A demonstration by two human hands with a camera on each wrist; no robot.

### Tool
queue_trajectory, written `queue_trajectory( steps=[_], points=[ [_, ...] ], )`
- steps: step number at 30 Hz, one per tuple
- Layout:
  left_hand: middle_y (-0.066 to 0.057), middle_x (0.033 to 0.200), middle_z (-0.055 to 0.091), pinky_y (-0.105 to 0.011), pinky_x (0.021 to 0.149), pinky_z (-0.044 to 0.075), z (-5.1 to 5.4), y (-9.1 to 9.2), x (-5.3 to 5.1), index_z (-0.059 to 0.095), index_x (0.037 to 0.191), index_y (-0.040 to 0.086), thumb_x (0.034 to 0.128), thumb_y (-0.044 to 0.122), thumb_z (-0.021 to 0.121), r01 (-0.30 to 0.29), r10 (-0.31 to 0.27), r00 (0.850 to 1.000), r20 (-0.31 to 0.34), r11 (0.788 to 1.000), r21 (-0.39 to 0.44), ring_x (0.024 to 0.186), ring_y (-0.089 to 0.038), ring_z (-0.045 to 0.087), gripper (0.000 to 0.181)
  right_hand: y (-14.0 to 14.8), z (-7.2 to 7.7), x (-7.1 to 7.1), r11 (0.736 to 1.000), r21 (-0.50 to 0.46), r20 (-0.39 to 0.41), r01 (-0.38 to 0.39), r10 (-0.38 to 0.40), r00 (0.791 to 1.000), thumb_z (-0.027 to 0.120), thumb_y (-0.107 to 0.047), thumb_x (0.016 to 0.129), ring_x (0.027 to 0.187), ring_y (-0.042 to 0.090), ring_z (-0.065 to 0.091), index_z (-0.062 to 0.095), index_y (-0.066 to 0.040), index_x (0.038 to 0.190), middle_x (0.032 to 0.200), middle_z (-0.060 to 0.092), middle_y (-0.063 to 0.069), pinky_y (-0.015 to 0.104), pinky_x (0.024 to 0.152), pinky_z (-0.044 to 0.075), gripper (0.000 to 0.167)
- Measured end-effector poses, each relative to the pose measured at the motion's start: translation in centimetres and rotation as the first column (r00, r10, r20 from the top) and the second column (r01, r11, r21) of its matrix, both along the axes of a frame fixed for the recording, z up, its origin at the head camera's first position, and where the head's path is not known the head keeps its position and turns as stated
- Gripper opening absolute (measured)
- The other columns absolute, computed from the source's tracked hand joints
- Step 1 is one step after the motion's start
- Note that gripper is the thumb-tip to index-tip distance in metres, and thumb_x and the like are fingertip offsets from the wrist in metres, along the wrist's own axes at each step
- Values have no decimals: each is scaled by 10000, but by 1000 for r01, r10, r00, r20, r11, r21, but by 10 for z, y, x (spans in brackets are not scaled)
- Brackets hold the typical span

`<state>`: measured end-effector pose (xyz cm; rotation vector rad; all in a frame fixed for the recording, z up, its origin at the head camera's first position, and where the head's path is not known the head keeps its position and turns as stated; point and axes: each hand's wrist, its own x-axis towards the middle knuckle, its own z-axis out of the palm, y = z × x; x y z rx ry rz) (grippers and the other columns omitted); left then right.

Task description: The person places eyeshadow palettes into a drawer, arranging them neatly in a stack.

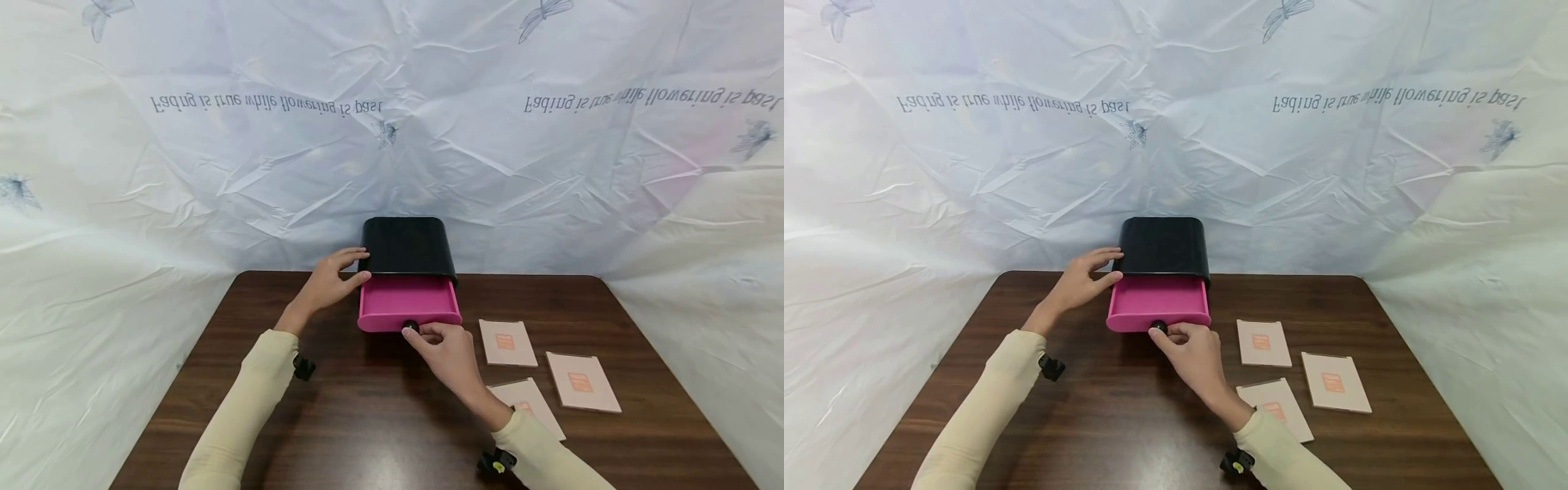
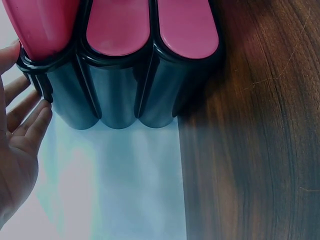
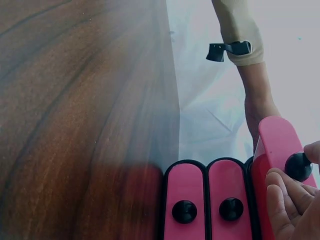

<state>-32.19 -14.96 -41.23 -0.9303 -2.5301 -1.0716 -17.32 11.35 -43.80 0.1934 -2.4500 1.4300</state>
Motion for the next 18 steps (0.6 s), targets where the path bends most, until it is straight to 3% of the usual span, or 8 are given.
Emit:
queue_trajectory(
  steps=[18],
  points=[
    [-89,1508,527,-478,1092,480,0,0,1,616,1421,114,995,420,667,2,-2,1000,-11,1000,-1,1390,-289,501,527,-2,-3,30,999,-42,38,-4,6,999,832,-476,837,694,23,697,804,-217,862,756,734,-144,241,639,568,262]
  ],
)
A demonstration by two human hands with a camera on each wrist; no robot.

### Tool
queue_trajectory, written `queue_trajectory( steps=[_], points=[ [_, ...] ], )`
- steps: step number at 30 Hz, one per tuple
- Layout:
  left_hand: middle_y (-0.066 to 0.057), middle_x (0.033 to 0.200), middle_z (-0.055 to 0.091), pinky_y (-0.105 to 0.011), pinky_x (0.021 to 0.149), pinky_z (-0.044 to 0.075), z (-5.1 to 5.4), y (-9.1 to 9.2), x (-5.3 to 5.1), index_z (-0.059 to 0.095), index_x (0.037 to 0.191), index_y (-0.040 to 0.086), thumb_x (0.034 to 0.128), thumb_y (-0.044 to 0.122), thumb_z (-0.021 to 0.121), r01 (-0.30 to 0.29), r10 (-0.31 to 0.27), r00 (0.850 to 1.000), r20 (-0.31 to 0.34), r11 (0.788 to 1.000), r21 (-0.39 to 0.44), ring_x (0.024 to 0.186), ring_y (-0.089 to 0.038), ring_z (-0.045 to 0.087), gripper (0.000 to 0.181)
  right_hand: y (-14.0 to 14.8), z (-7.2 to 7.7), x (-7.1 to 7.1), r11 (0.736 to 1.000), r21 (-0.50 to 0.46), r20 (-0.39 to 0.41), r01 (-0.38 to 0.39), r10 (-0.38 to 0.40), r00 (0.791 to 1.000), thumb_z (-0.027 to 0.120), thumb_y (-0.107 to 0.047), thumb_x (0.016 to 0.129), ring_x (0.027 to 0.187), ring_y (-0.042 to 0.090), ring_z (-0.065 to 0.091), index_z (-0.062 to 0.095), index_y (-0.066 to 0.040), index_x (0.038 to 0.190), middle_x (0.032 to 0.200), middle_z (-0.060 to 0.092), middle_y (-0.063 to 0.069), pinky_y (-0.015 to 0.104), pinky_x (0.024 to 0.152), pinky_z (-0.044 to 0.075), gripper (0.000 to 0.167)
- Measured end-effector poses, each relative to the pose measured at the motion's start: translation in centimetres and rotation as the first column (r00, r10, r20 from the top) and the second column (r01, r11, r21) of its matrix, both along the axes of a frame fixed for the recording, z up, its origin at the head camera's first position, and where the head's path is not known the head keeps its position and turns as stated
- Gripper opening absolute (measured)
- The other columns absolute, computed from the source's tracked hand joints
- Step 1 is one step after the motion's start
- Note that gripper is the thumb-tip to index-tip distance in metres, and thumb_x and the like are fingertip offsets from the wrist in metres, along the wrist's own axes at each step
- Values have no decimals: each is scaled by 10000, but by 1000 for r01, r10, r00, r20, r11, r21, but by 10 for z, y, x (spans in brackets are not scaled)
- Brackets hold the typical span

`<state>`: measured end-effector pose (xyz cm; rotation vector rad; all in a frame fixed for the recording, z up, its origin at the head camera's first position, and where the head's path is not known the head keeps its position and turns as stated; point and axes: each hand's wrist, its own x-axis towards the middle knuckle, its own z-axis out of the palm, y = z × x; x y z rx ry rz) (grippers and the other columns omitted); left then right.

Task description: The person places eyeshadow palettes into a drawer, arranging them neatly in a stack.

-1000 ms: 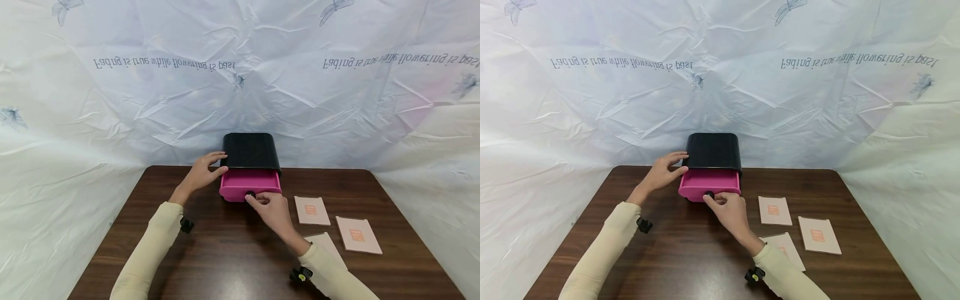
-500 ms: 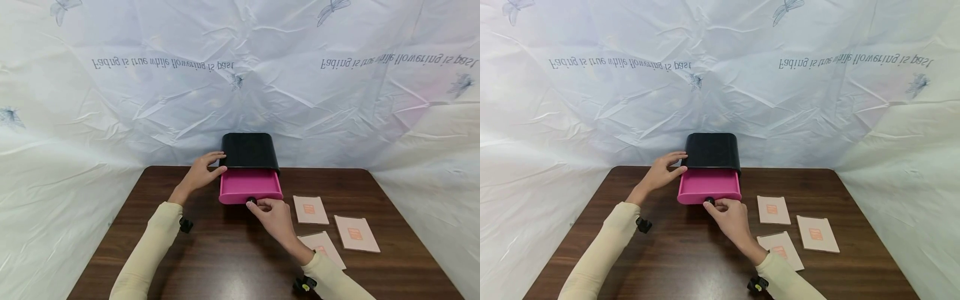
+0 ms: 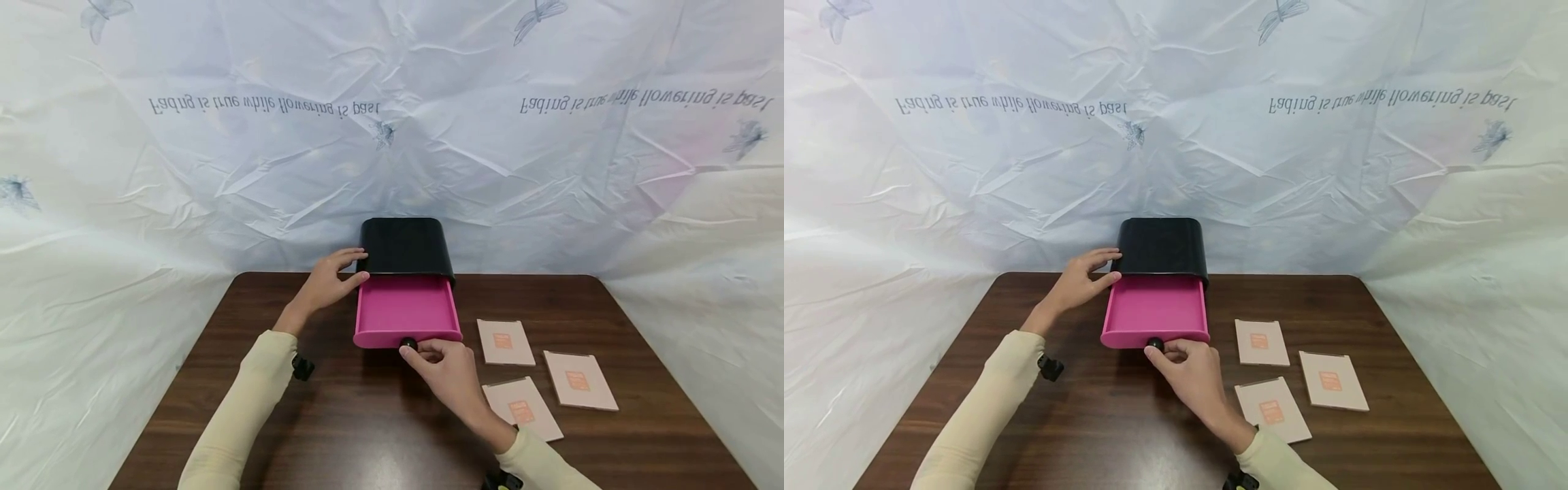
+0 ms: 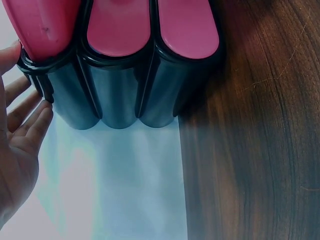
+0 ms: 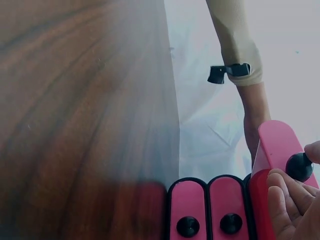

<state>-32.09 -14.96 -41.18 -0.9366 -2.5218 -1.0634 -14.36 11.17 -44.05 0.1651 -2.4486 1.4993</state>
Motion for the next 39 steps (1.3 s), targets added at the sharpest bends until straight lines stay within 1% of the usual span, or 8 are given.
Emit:
queue_trajectory(
  steps=[9,17,25,29,33,36,38,39],
  points=[
    [-67,1512,523,-468,1105,469,-1,-1,1,615,1425,130,996,409,670,-10,10,1000,16,1000,-1,1398,-268,493,515,-3,-5,12,999,-13,25,-30,30,999,840,-492,819,693,16,709,799,-221,847,744,735,-150,233,630,579,275],
    [-65,1518,520,-449,1100,476,-1,-1,-1,610,1430,130,996,452,653,-6,6,1000,7,1000,-11,1406,-263,488,542,-1,-14,14,1000,6,7,-13,13,1000,862,-414,819,680,18,703,800,-172,841,742,743,-113,224,631,584,251],
    [-55,1516,521,-447,1102,474,0,0,-2,614,1426,127,995,434,661,-10,10,1000,12,1000,-10,1396,-258,497,531,0,-19,14,1000,3,25,-21,21,999,863,-414,818,690,16,702,802,-153,856,763,752,-96,219,649,584,271],
    [-69,1519,517,-464,1099,475,0,0,-1,611,1428,122,996,438,659,-7,8,1000,11,1000,-17,1393,-279,500,538,2,-20,15,999,-2,33,-37,37,999,870,-408,812,695,19,706,805,-162,879,776,755,-105,222,654,588,264],
    [-75,1516,520,-467,1099,474,0,0,-1,612,1427,118,997,432,660,-5,5,1000,13,1000,-15,1392,-284,500,535,6,-20,19,998,32,44,-51,49,998,849,-465,820,697,7,700,798,-215,900,799,749,-145,223,644,583,268],
    [-79,1512,524,-465,1102,472,-1,0,-2,614,1424,112,997,417,665,-4,4,1000,17,1000,-10,1396,-281,497,527,12,-20,24,996,56,9,-75,75,997,832,-466,840,672,5,684,785,-241,900,794,736,-168,225,617,577,237],
    [-83,1512,523,-462,1105,470,0,0,-2,613,1424,110,998,414,664,-1,1,1000,18,1000,-9,1402,-280,490,527,18,-21,28,993,55,-49,-105,108,993,836,-409,854,652,12,676,777,-240,899,787,731,-170,228,596,576,184],
    [-85,1512,524,-462,1104,471,0,0,-2,613,1425,108,998,415,664,0,1,1000,17,1000,-9,1404,-281,489,528,22,-21,30,990,56,-92,-128,133,987,839,-366,861,647,15,672,773,-235,901,786,730,-164,227,587,576,152]
  ],
)
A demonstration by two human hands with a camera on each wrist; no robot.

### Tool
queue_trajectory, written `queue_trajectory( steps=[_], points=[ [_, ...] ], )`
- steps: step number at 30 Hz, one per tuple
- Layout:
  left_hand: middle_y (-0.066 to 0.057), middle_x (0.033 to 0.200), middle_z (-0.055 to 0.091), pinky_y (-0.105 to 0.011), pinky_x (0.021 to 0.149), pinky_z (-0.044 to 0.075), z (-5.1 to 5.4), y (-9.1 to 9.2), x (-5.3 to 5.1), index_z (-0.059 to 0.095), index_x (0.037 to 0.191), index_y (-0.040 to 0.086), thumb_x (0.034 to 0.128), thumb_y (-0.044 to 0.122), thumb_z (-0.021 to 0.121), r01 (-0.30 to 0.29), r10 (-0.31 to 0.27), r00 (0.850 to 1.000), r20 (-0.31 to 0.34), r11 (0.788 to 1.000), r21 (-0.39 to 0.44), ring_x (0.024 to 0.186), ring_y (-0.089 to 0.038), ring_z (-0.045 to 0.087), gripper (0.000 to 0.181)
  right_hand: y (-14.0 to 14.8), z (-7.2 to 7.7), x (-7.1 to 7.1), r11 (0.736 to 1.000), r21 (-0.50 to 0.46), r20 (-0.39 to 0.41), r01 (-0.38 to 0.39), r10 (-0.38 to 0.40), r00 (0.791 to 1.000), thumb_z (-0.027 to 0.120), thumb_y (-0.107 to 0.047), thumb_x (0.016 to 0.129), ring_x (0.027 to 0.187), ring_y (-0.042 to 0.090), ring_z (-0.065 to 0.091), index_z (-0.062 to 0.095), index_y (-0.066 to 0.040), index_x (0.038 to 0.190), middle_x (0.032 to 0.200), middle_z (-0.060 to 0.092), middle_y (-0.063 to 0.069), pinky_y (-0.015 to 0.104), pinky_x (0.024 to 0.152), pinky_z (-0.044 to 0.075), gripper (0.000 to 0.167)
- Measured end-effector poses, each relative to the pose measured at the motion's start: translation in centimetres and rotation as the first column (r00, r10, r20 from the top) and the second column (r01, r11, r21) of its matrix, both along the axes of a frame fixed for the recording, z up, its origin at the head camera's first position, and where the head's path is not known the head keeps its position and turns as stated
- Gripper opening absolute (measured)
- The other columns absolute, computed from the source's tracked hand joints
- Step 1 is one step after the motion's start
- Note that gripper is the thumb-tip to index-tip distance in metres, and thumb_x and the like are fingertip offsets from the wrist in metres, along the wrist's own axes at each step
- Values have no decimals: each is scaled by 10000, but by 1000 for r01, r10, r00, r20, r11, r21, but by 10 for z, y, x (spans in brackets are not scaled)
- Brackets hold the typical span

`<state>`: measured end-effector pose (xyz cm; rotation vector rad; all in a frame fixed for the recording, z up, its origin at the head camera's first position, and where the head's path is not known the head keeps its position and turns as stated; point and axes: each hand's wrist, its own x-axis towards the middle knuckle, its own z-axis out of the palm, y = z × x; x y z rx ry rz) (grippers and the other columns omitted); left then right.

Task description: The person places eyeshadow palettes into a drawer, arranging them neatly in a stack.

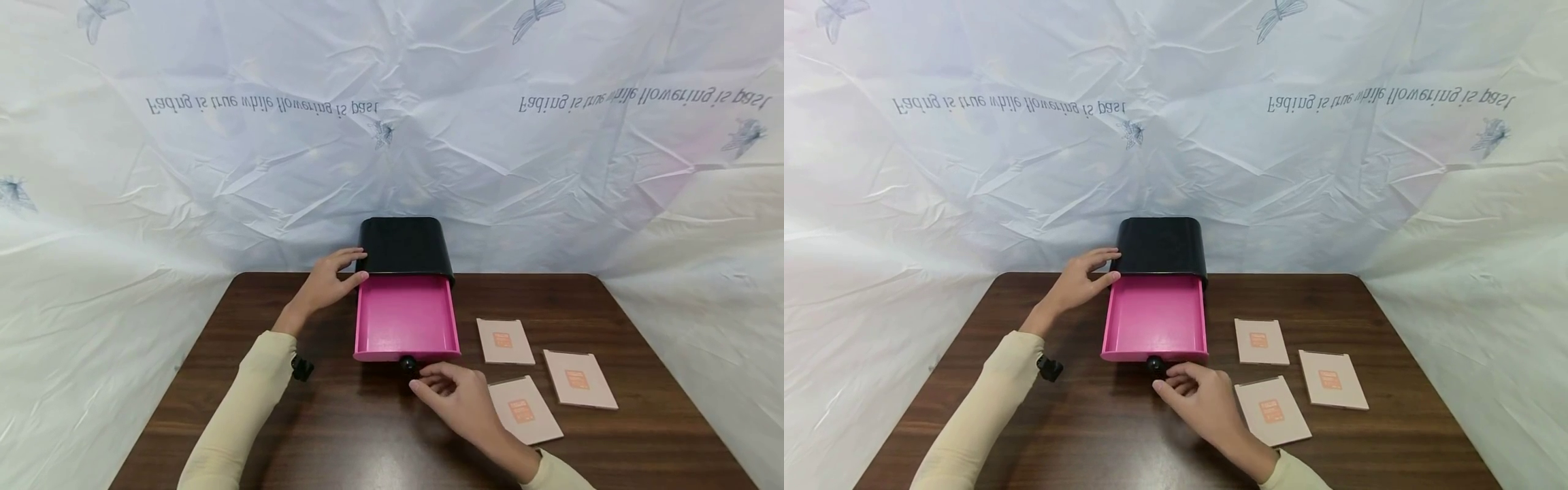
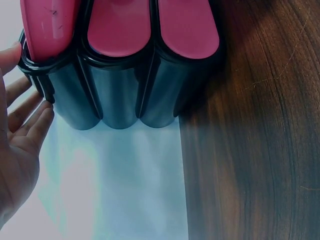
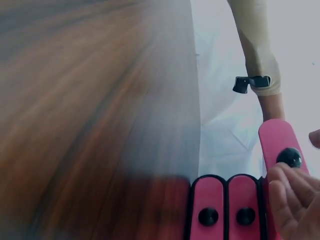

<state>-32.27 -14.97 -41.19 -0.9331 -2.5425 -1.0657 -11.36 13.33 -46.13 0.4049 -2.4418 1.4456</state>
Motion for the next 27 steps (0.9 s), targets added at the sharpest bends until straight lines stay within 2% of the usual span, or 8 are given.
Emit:
queue_trajectory(
  steps=[2,5,9,13,15,19,24,27],
  points=[
    [-87,1513,523,-465,1104,470,0,0,1,610,1427,107,998,419,662,1,-1,1000,0,1000,1,1405,-285,488,533,9,0,3,999,-1,-95,-52,52,994,846,-273,862,643,15,668,769,-223,910,789,734,-145,214,574,570,103],
    [-84,1514,522,-468,1104,470,0,0,2,608,1430,111,998,426,661,-2,2,1000,0,1000,4,1405,-284,487,538,25,4,5,992,12,-218,-127,127,968,847,-141,842,658,5,673,768,-211,934,808,747,-110,188,563,558,141],
    [-78,1513,524,-464,1103,472,1,1,2,610,1429,114,996,423,663,-6,6,1000,-4,1000,7,1405,-276,487,534,51,10,0,977,53,-354,-208,213,911,850,-26,786,682,12,686,773,-148,984,834,765,-23,189,572,562,245],
    [-78,1507,530,-464,1100,475,0,1,2,615,1423,111,994,399,674,-5,5,1000,-5,1000,8,1401,-273,491,520,82,11,-7,960,123,-480,-252,279,831,865,-46,775,682,55,682,771,-75,1025,864,766,43,181,587,555,268],
    [-79,1505,532,-466,1097,477,0,1,2,617,1421,109,993,392,678,-5,5,1000,-6,1000,8,1400,-273,492,516,98,12,-10,956,159,-509,-246,293,809,877,-69,768,685,60,675,771,-68,1050,886,766,43,164,587,537,302],
    [-81,1506,532,-467,1093,481,-1,1,2,617,1421,109,995,396,673,-3,3,1000,-13,1000,6,1403,-273,490,517,127,17,-9,955,220,-492,-199,285,823,902,-23,689,651,-13,599,766,-107,1104,911,749,-9,129,567,487,445],
    [-83,1509,532,-467,1089,483,-2,1,1,617,1422,109,998,417,662,-2,2,1000,-25,1000,7,1406,-276,489,525,163,23,-3,940,335,-393,-65,202,897,932,-41,644,776,-36,617,749,-169,1180,1021,744,-43,104,668,490,581],
    [-81,1511,530,-464,1088,485,-2,0,1,615,1425,112,999,433,656,1,-1,1000,-24,1000,6,1408,-274,486,535,185,22,-1,926,376,-346,-5,145,927,938,-67,660,862,-17,638,740,-169,1211,1116,739,-18,117,693,501,594]
  ],
)
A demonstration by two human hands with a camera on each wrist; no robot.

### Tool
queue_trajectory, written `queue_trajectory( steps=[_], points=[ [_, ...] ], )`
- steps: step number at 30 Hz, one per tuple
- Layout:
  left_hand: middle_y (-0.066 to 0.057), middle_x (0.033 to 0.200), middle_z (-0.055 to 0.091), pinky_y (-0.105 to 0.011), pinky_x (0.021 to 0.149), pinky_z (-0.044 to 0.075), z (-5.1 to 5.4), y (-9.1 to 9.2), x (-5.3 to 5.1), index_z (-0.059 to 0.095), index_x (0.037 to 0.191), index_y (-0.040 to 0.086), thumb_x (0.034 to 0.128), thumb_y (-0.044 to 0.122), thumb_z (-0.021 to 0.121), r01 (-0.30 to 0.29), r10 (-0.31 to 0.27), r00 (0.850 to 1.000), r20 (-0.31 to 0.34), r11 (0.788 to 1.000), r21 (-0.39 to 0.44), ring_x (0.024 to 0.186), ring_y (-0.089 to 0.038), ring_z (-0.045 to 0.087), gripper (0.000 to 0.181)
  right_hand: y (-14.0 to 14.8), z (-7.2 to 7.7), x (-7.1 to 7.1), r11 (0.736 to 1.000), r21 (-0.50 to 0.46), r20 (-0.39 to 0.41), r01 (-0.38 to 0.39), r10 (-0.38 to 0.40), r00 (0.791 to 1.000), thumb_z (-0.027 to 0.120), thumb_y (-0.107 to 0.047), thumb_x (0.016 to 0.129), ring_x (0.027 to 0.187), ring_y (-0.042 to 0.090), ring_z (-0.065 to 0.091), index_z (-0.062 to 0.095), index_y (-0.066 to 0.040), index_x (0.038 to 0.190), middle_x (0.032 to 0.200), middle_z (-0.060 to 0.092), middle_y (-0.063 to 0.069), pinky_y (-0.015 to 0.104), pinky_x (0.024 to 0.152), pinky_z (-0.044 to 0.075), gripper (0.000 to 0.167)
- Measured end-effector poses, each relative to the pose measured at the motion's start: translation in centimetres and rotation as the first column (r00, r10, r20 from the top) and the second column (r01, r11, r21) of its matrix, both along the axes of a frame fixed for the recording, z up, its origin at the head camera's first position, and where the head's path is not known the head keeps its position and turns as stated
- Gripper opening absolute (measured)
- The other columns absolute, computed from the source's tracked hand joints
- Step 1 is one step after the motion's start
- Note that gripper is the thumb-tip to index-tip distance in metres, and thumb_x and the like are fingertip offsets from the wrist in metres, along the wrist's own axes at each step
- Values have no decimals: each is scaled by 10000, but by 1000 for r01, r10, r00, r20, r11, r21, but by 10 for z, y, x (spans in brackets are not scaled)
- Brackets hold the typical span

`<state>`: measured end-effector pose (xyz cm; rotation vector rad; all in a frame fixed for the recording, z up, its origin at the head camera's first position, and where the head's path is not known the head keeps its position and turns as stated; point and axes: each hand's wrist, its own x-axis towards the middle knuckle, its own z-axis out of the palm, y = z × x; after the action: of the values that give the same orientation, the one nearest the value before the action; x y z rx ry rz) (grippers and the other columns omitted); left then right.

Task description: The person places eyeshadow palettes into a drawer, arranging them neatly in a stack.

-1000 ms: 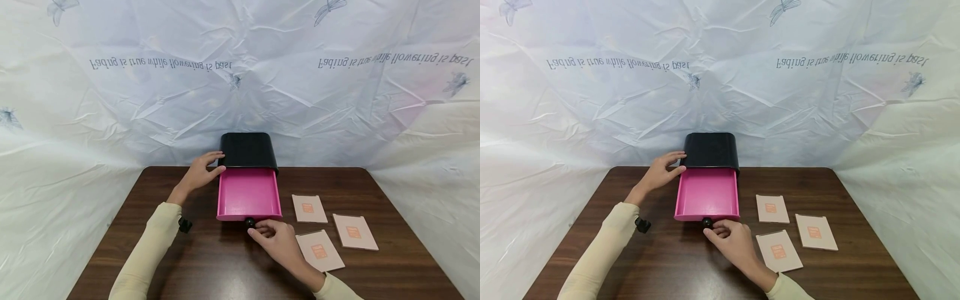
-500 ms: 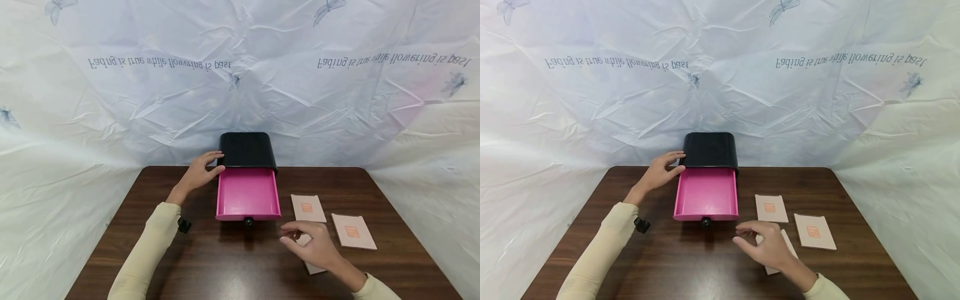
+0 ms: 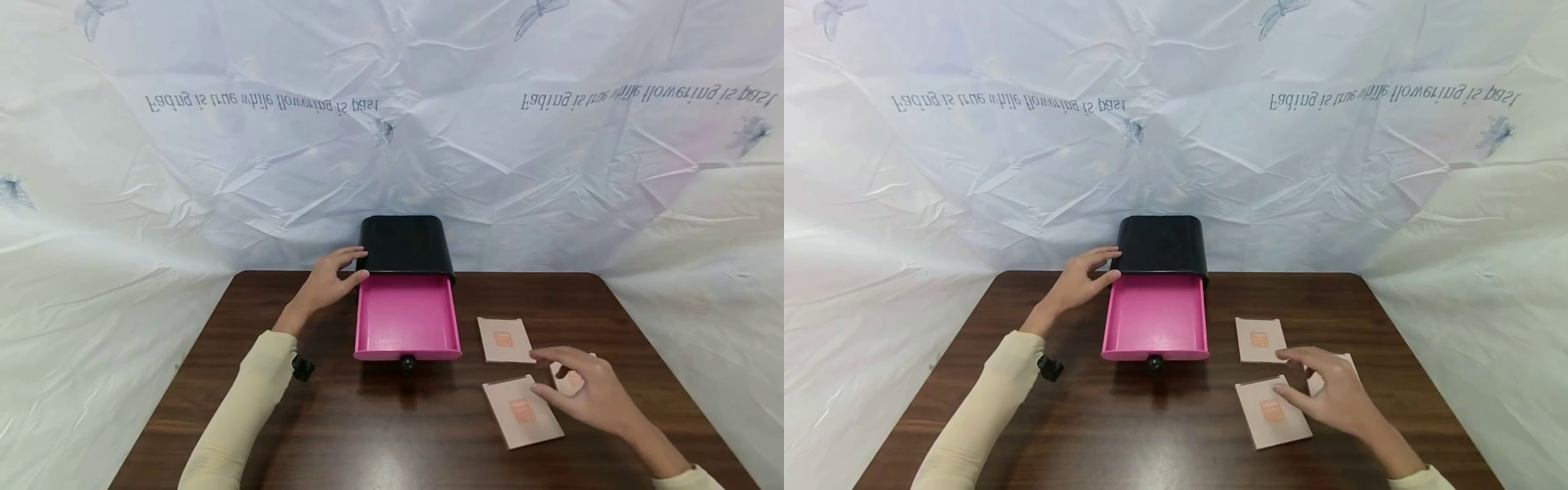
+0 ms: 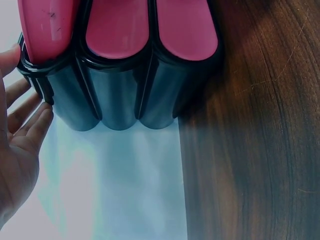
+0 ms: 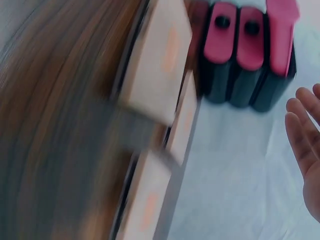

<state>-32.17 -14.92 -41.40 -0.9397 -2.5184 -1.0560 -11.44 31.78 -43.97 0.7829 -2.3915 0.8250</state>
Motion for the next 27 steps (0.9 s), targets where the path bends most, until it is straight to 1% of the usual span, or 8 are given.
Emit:
queue_trajectory(
  steps=[4,7,9,12,14,17,21,27],
  points=[
    [-81,1513,527,-465,1088,484,1,1,0,611,1428,110,1001,437,652,2,-2,1000,4,1000,3,1410,-274,484,539,28,-4,0,995,38,42,93,-94,995,949,-112,670,930,-36,623,724,-193,1265,1187,712,-43,126,714,500,641],
    [-82,1509,531,-464,1085,488,1,1,0,614,1424,107,1001,428,654,-2,2,1000,0,1000,2,1404,-274,491,533,47,-8,-1,981,99,87,166,-175,981,953,-191,688,1027,-88,562,690,-249,1322,1243,682,-49,124,759,479,689],
    [-85,1505,535,-464,1084,488,1,1,0,616,1421,104,1000,420,659,-3,3,1000,-3,1000,2,1401,-274,494,528,58,-12,-2,967,138,109,213,-229,967,954,-247,694,1109,-127,499,664,-287,1355,1273,672,-12,198,781,491,723],
    [-90,1505,536,-464,1085,487,0,0,0,616,1421,99,1003,411,658,-2,2,1000,-5,1000,0,1402,-276,493,523,74,-16,-2,951,166,157,260,-286,945,950,-296,697,1191,-177,398,636,-313,1385,1315,653,66,421,840,517,757],
    [-92,1503,538,-469,1080,491,0,0,1,617,1419,97,1003,400,661,-2,2,1000,-4,1000,2,1400,-278,496,517,84,-20,-3,942,182,191,282,-316,929,943,-323,708,1226,-176,368,613,-322,1410,1360,631,94,562,841,489,776],
    [-89,1501,542,-471,1070,499,0,-1,2,618,1418,100,1001,387,667,-8,8,1000,-2,1000,6,1396,-278,499,509,97,-24,-6,938,212,259,273,-324,910,915,-346,751,1307,76,486,560,-298,1467,1431,577,132,671,845,459,800],
    [-81,1500,544,-464,1062,506,-1,0,3,620,1418,105,996,368,678,-12,12,1000,2,1000,12,1394,-268,503,500,110,-32,-9,942,237,333,240,-310,890,889,-355,783,1231,493,506,504,-234,1517,1475,524,206,705,871,422,838],
    [-81,1500,546,-452,1058,510,-1,1,1,620,1419,106,999,416,662,-6,6,1000,-9,1000,7,1395,-270,503,523,129,-46,-11,935,275,374,223,-317,871,896,-386,767,1271,573,456,444,-101,1543,1474,483,291,719,879,389,942]
  ],
)
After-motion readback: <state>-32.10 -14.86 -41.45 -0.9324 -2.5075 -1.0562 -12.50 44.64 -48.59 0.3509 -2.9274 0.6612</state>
